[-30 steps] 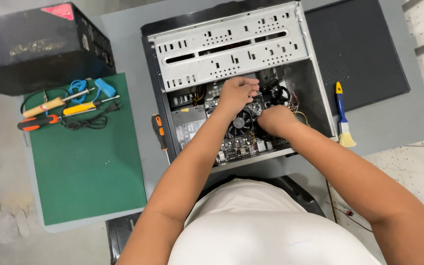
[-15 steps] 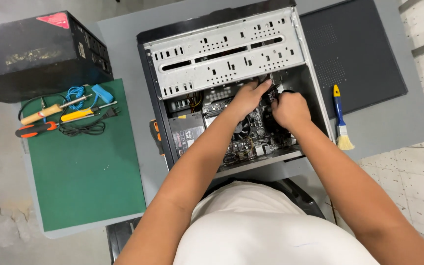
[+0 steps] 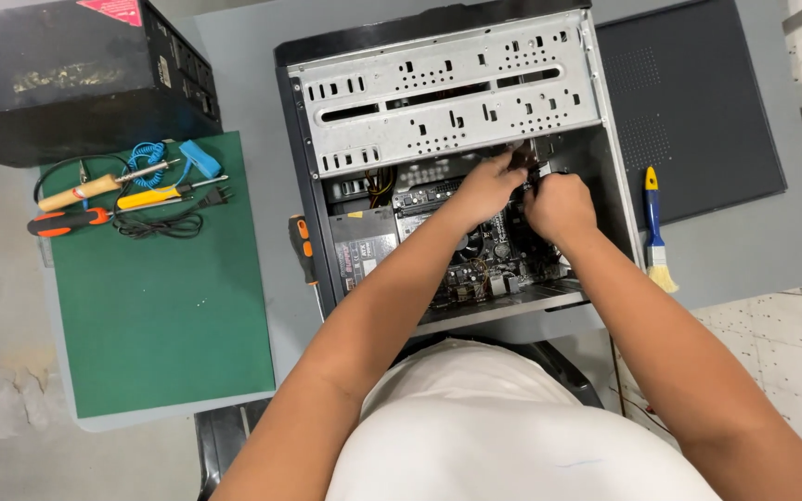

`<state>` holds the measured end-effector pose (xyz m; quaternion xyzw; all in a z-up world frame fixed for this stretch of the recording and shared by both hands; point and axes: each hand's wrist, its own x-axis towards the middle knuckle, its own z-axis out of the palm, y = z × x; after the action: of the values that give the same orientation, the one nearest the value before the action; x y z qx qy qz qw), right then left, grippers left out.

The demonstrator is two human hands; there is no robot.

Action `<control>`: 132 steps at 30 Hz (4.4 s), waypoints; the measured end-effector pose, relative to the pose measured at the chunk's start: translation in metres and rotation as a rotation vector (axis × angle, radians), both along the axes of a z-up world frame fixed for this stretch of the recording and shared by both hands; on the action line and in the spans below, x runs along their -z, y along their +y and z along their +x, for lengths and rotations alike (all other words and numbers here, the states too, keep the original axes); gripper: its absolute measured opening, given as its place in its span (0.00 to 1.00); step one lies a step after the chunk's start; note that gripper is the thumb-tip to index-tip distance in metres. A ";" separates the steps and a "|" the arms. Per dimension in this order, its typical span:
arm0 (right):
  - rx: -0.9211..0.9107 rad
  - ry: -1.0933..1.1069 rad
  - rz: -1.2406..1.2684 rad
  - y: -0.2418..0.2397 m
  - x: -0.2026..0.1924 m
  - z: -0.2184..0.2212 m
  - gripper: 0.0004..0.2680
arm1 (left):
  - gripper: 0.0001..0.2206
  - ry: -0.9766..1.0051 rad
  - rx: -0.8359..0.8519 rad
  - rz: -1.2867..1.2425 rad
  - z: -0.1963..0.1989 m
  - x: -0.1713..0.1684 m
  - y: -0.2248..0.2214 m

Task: Connecting internal power and data cables to a motherboard and cleaning the interior of a computer case with a brush.

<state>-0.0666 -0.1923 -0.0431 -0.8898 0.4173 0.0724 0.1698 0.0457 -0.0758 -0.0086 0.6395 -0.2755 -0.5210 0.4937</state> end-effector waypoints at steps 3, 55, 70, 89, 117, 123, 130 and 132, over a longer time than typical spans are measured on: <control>-0.018 -0.042 0.024 0.001 -0.009 -0.001 0.12 | 0.28 -0.027 0.066 -0.007 -0.001 -0.064 0.024; -0.362 -0.229 0.133 0.029 -0.058 0.001 0.09 | 0.04 -1.600 0.170 0.252 0.015 0.029 0.062; -0.790 -0.367 -0.388 0.055 -0.081 0.010 0.19 | 0.15 -1.377 0.499 0.096 0.025 -0.046 0.096; -0.524 -0.793 -0.919 0.076 -0.059 -0.077 0.04 | 0.18 -0.981 -0.240 -0.103 0.046 -0.056 0.096; -0.548 -0.378 -0.949 0.051 -0.060 -0.051 0.02 | 0.20 -1.436 0.613 0.329 0.054 -0.145 0.152; -0.551 0.154 -0.373 0.010 -0.027 -0.053 0.12 | 0.04 -1.732 0.413 0.037 0.005 -0.107 0.137; -0.224 -0.215 0.168 0.014 -0.106 -0.038 0.10 | 0.10 -1.482 0.799 0.343 -0.034 -0.052 0.092; -0.235 -0.334 0.208 0.010 -0.098 -0.040 0.10 | 0.12 -1.555 0.819 0.449 -0.037 -0.058 0.087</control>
<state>-0.1066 -0.1826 0.0546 -0.9097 0.2672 -0.0140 0.3176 0.0090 0.0113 0.0493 0.7440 -0.6290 -0.1187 -0.1919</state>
